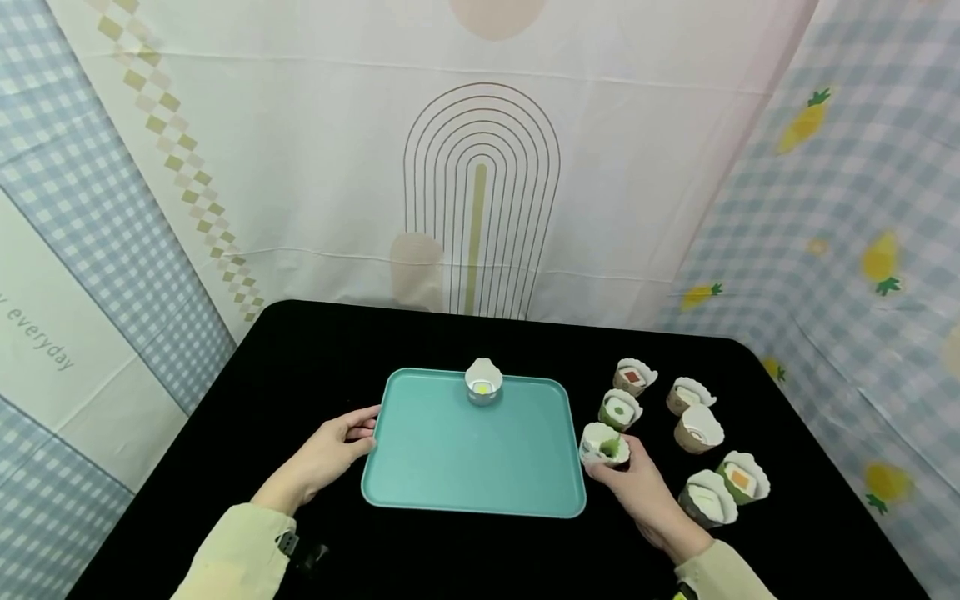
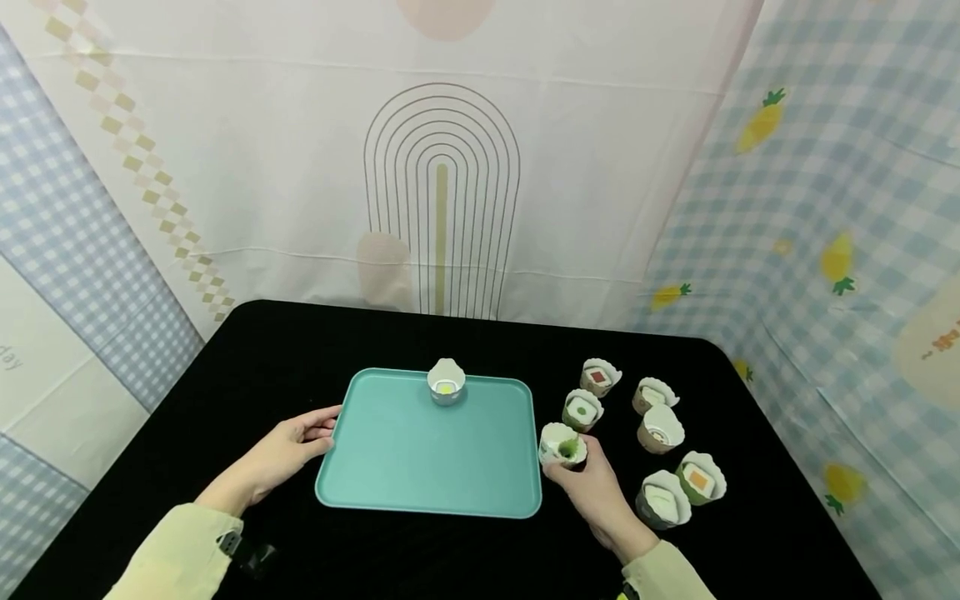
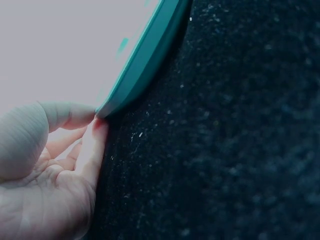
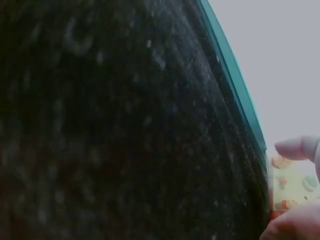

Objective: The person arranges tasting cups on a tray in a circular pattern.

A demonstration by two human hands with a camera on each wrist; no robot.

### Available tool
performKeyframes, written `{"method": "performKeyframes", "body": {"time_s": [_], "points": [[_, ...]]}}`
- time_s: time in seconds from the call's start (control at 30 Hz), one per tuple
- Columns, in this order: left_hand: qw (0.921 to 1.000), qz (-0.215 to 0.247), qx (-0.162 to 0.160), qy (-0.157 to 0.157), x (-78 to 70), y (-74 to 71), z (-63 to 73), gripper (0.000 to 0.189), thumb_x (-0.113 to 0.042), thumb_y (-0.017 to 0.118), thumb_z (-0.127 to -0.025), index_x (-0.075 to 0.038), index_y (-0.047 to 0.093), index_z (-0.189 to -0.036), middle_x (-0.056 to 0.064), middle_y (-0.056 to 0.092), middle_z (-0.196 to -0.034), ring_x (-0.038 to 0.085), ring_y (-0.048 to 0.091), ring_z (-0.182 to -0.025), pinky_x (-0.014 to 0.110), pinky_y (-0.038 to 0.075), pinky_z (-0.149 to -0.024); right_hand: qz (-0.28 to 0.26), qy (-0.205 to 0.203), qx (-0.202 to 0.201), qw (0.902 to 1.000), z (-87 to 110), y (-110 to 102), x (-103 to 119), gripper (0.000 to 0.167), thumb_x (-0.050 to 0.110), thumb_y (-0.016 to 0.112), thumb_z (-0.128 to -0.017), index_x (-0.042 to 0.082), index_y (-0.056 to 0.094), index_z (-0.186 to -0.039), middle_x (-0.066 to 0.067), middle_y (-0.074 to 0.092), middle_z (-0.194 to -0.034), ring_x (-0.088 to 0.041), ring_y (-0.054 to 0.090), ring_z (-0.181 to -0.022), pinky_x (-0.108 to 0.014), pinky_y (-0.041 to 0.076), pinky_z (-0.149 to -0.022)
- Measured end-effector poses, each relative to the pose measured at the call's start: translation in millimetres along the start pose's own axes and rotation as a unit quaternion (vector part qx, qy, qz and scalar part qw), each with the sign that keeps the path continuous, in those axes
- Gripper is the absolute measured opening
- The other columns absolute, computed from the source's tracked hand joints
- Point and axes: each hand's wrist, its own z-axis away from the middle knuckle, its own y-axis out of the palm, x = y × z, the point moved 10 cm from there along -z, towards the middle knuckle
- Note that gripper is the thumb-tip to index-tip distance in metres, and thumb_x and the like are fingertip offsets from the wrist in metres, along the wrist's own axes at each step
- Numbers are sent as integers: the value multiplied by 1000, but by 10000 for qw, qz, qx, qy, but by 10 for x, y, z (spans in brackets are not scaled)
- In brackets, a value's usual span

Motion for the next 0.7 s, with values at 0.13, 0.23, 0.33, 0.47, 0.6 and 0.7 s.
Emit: {"method": "performKeyframes", "body": {"time_s": [0.13, 0.23, 0.33, 0.47, 0.6, 0.7], "points": [[10000, 37, -5, -20, 7, 17, -8, 52, -13, 58, -98, -20, 42, -148, 5, 51, -128, 20, 50, -113, 45, 44, -97, -78, 137, -93, 9998, -1, -32, -13, 68, 16, 66, -91, -3, 25, -141, -21, 38, -135, -34, 41, -125, -46, 37, -103], [10000, 43, -13, 7, 5, 23, -15, 52, -12, 58, -98, -20, 42, -147, 4, 51, -128, 20, 50, -113, 45, 44, -97, -97, 213, -94, 9997, -4, -56, -8, 68, 16, 65, -91, -4, 24, -142, -22, 36, -136, -35, 40, -126, -48, 35, -104], [10000, 24, -39, 11, 10, 10, -16, 52, -12, 58, -98, -20, 42, -147, 4, 51, -127, 20, 50, -112, 44, 44, -96, -163, 293, -83, 9994, -1, -64, 14, 68, 17, 65, -91, -6, 24, -141, -22, 36, -135, -35, 40, -125, -48, 33, -105], [10000, 7, -46, 32, 11, -2, -15, 52, -12, 58, -98, -20, 42, -147, 4, 52, -127, 20, 50, -112, 44, 44, -96, -200, 357, -112, 9991, 6, -62, 56, 68, 16, 64, -91, -7, 24, -141, -22, 36, -135, -35, 40, -125, -49, 33, -106], [10000, 13, -64, 67, 7, -5, -16, 52, -12, 58, -98, -19, 43, -147, 4, 52, -126, 20, 51, -111, 45, 45, -95, -131, 155, -57, 9998, 6, -7, 153, 65, 12, 62, -92, -5, 23, -141, -22, 36, -136, -35, 40, -126, -50, 34, -105], [9999, 32, -107, 26, 26, -9, -15, 52, -11, 59, -98, -19, 43, -147, 4, 52, -124, 20, 51, -110, 44, 45, -95, -75, -89, -3, 9999, 4, 57, 251, 63, 11, 63, -92, -2, 24, -141, -21, 39, -135, -33, 44, -124, -44, 39, -102]]}}
